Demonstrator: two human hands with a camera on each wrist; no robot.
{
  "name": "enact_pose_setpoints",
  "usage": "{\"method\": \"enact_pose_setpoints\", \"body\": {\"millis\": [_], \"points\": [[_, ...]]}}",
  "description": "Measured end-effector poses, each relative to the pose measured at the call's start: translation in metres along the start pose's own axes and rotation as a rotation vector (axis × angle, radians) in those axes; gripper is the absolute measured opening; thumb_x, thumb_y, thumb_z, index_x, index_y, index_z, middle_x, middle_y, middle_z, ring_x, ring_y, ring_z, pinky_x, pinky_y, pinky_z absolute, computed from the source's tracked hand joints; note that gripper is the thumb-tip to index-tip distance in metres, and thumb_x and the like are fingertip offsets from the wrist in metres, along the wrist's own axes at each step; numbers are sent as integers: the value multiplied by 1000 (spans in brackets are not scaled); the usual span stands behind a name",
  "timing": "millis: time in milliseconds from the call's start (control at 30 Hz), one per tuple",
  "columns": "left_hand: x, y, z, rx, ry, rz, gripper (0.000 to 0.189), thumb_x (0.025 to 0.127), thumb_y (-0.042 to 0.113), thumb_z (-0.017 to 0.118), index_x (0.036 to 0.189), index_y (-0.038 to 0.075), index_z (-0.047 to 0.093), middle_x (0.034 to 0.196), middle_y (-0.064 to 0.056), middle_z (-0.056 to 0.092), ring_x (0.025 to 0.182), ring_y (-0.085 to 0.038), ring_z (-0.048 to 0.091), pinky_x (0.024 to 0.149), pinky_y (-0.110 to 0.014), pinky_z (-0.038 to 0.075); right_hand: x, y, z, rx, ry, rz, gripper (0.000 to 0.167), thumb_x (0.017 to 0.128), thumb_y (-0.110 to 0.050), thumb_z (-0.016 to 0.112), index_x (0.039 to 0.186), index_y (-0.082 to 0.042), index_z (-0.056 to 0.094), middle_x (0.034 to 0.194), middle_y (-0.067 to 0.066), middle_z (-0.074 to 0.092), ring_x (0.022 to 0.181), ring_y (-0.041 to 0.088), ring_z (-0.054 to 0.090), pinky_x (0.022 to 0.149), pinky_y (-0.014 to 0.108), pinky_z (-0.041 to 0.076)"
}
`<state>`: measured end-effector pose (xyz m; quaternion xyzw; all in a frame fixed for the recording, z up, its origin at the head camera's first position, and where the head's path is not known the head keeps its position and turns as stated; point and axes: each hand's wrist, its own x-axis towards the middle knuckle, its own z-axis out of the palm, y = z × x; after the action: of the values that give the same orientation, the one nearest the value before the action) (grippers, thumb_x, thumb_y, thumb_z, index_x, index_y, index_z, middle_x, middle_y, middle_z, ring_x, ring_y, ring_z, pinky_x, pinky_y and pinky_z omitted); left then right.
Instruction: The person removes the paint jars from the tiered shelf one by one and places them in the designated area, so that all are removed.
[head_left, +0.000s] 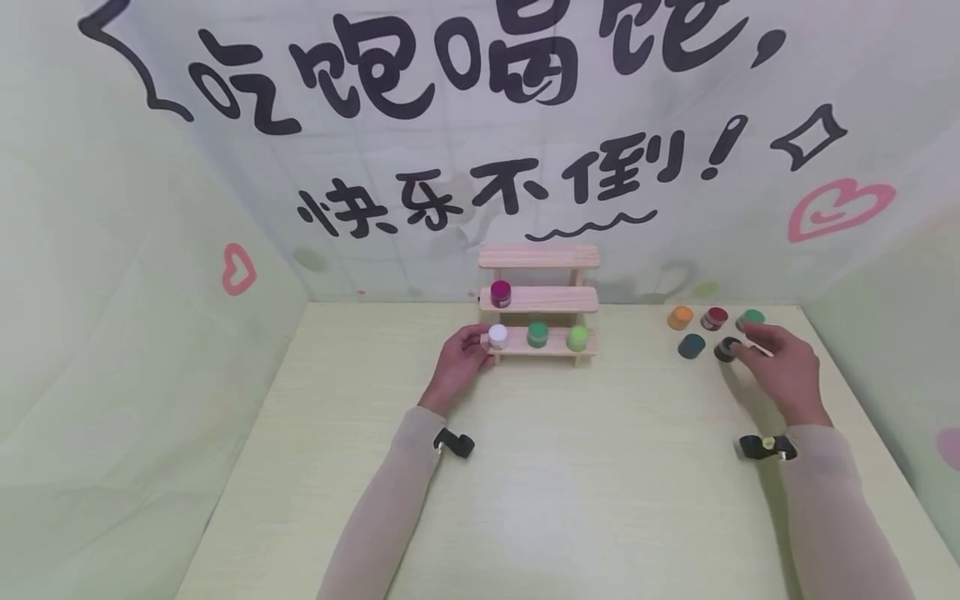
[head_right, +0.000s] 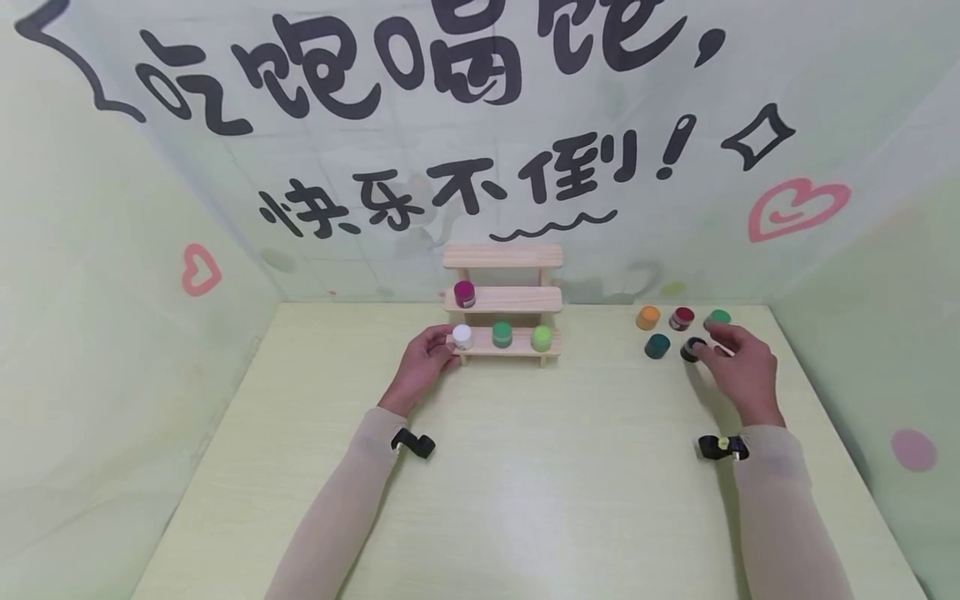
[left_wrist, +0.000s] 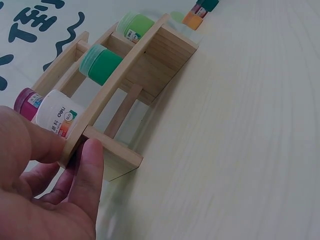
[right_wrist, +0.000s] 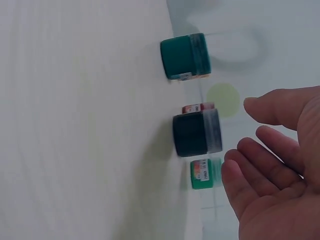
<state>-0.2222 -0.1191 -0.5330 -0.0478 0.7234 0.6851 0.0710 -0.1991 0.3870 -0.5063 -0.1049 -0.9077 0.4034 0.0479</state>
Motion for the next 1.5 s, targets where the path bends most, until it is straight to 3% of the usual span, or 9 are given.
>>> {"method": "enact_pose_setpoints", "body": {"millis": [233, 533, 633, 800, 900, 1100, 1400, 1500], "points": [[-1, 0, 1, -5, 1, 4, 38, 102, 3, 64, 140, 10, 63, 126, -14, 64, 108, -18, 70, 95, -27, 64, -1, -11, -1, 56, 48, 9, 62, 100, -43, 71, 149, -7, 58, 155, 11, 59, 133, 10, 63, 87, -3, 48], [-2, 1, 3, -9, 4, 4, 37, 102, 3, 63, 139, 10, 63, 125, -14, 65, 106, -17, 70, 96, -29, 64, -5, -34, 4, 136, 85, -5, 58, 101, -37, 71, 149, -6, 58, 149, 17, 61, 118, -3, 59, 89, -3, 48], [-2, 1, 2, -10, 2, 1, 37, 103, 4, 63, 139, 10, 63, 126, -14, 65, 106, -17, 70, 96, -29, 64, -7, -44, 8, 164, 89, 0, 57, 101, -37, 71, 148, -7, 60, 142, 12, 64, 113, -8, 57, 86, -3, 49], [-1, 0, 1, -16, -5, -2, 37, 103, 4, 63, 139, 11, 63, 126, -14, 65, 107, -18, 70, 95, -27, 64, -6, -55, 15, 265, 78, -16, 54, 99, -33, 75, 144, -7, 62, 125, -9, 69, 110, -8, 59, 87, -2, 50], [0, -1, 1, -25, -5, 0, 37, 103, 4, 63, 139, 10, 63, 127, -15, 64, 108, -18, 69, 95, -27, 64, -5, -61, 21, 306, 75, -35, 52, 99, -31, 75, 144, -8, 63, 122, -14, 69, 110, -9, 61, 88, -1, 50], [1, -2, 1, -26, -1, 5, 37, 103, 3, 63, 140, 10, 63, 127, -15, 64, 108, -17, 69, 94, -26, 64, -4, -77, 37, 293, 87, -89, 51, 100, -29, 74, 144, -7, 62, 128, -6, 69, 108, -10, 60, 91, 0, 49], [-1, 0, 2, -29, 3, 5, 36, 103, 3, 63, 139, 10, 63, 127, -14, 64, 108, -17, 70, 94, -26, 64, -6, -106, 60, 389, 49, -168, 47, 99, -24, 76, 141, -7, 65, 122, -7, 71, 108, -7, 63, 92, 4, 52], [-1, 0, 2, -34, 0, 8, 37, 103, 3, 63, 139, 9, 63, 127, -15, 64, 109, -18, 70, 94, -26, 64, -5, -114, 69, 390, 46, -191, 46, 98, -24, 76, 140, -7, 66, 124, 1, 74, 107, -7, 64, 92, 5, 53]]}}
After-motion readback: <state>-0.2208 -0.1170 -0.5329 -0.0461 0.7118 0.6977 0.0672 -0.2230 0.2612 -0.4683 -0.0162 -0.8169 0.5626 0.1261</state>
